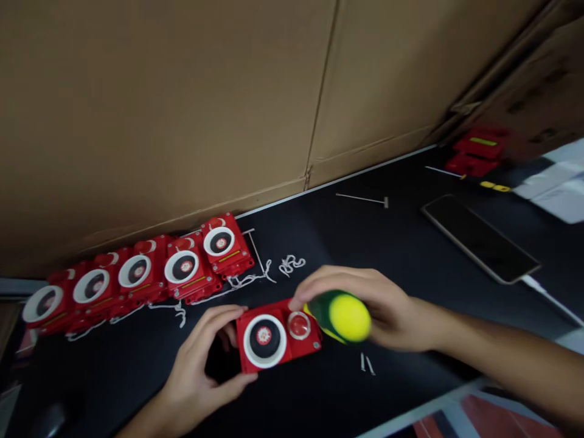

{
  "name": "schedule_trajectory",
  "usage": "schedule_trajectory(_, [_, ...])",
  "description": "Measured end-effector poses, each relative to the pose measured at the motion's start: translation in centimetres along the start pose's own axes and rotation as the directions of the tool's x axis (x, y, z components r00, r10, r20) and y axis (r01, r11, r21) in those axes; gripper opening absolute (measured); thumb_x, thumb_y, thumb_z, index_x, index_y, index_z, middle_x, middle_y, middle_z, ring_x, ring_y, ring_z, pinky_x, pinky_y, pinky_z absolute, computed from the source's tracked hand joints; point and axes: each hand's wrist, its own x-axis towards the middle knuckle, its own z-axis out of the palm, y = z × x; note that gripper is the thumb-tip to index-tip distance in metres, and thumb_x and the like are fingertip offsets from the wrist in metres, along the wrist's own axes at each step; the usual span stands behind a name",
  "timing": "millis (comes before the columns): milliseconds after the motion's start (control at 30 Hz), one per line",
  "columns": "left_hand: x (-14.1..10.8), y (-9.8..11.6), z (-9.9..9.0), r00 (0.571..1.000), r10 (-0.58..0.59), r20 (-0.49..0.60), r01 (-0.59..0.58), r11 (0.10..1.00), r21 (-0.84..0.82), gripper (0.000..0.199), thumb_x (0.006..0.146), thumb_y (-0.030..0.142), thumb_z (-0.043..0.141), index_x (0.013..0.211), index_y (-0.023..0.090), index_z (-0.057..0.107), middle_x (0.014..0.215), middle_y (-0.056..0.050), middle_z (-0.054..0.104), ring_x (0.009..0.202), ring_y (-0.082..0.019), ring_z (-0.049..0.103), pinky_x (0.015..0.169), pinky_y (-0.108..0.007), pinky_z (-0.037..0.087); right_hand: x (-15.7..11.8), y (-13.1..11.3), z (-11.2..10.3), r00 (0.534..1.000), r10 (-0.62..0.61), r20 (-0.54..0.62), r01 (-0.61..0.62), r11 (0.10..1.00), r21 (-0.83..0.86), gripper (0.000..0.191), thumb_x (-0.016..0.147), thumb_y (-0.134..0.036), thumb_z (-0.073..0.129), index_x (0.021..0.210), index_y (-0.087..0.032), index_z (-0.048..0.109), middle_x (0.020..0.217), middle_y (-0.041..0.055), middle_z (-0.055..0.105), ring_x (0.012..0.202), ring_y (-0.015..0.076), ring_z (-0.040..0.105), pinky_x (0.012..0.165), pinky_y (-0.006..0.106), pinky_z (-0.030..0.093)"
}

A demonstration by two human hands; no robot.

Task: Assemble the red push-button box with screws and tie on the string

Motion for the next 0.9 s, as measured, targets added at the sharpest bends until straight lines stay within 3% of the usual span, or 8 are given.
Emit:
schedule_trajectory(67, [0.5, -0.2, -0.2, 1.0, 0.029, 0.002, -0.029, 1.0, 0.004, 0.066, 0.096, 0.043, 0.087, 0.155, 0.036, 0.06, 0.142, -0.012, 0.071, 0.1, -0.025, 0.079, 0.078, -0.034, 0.071, 0.0, 0.6, 0.2, 0.999, -0.021, -0.039, 0.021, 1.0, 0.009, 0.028, 0.115, -0.026, 0.066, 0.141, -0.016, 0.071, 0.127, 0.0197, 0.08, 0.105, 0.0198, 0.08, 0.088, 0.032, 0.069])
schedule_trajectory(133, [0.8, -0.2, -0.2, 0.999, 0.04, -0.001, -0.04, 0.999, 0.02, 0.063, 0.097, 0.041, 0.086, 0.154, 0.035, 0.059, 0.14, -0.012, 0.072, 0.095, -0.023, 0.077, 0.075, -0.032, 0.069, 0.1, 1.2, 0.5, 0.997, -0.013, -0.079, 0.016, 0.999, 0.043, 0.024, 0.113, -0.025, 0.069, 0.136, -0.018, 0.075, 0.116, 0.0129, 0.08, 0.082, 0.0135, 0.074, 0.071, 0.025, 0.065])
schedule_trajectory(200, [1.1, -0.2, -0.2, 0.998, 0.063, -0.018, -0.063, 0.997, 0.043, 0.061, 0.098, 0.041, 0.085, 0.153, 0.033, 0.06, 0.139, -0.012, 0.072, 0.093, -0.023, 0.076, 0.075, -0.033, 0.068, 0.3, 1.6, 0.7, 0.994, -0.005, -0.108, 0.011, 0.999, 0.053, 0.018, 0.111, -0.026, 0.073, 0.127, -0.019, 0.077, 0.104, 0.0061, 0.078, 0.071, 0.0105, 0.068, 0.065, 0.023, 0.061])
schedule_trajectory(400, [1.9, 0.1, 0.0, 0.991, 0.128, -0.034, -0.123, 0.986, 0.115, 0.06, 0.1, 0.045, 0.081, 0.152, 0.029, 0.057, 0.137, -0.012, 0.071, 0.093, -0.023, 0.074, 0.079, -0.036, 0.067, 1.5, 1.4, 0.2, 0.993, 0.104, -0.06, -0.096, 0.988, 0.119, 0.018, 0.102, -0.027, 0.085, 0.112, -0.016, 0.074, 0.095, 0.0014, 0.078, 0.067, 0.0078, 0.067, 0.069, 0.023, 0.058])
schedule_trajectory(567, [2.8, 0.4, 0.2, 0.992, 0.116, -0.056, -0.11, 0.989, 0.097, 0.057, 0.097, 0.05, 0.08, 0.143, 0.024, 0.058, 0.121, -0.008, 0.072, 0.083, -0.02, 0.071, 0.072, -0.033, 0.064, 3.4, 0.9, -1.1, 0.988, 0.155, 0.027, -0.157, 0.977, 0.144, 0.026, 0.096, -0.028, 0.086, 0.11, -0.017, 0.068, 0.113, 0.0081, 0.083, 0.076, 0.0115, 0.071, 0.066, 0.025, 0.061])
schedule_trajectory(700, [4.0, 0.4, 0.2, 0.986, 0.169, -0.009, -0.168, 0.983, 0.081, 0.054, 0.096, 0.048, 0.08, 0.138, 0.023, 0.057, 0.118, -0.006, 0.069, 0.081, -0.018, 0.068, 0.065, -0.028, 0.058, 5.0, 0.8, -2.0, 0.981, 0.18, 0.076, -0.188, 0.974, 0.125, 0.028, 0.089, -0.025, 0.09, 0.101, -0.018, 0.066, 0.097, 0.0033, 0.079, 0.074, 0.0135, 0.071, 0.064, 0.027, 0.06])
schedule_trajectory(900, [4.9, 0.9, 0.2, 0.983, 0.184, 0.031, -0.185, 0.981, 0.063, 0.057, 0.093, 0.048, 0.084, 0.138, 0.023, 0.059, 0.124, -0.007, 0.068, 0.084, -0.018, 0.068, 0.066, -0.027, 0.056, 5.0, 2.2, -1.8, 0.982, 0.185, -0.049, -0.176, 0.973, 0.147, 0.045, 0.079, -0.029, 0.1, 0.101, -0.02, 0.062, 0.091, -0.0023, 0.071, 0.077, 0.0118, 0.066, 0.073, 0.027, 0.057])
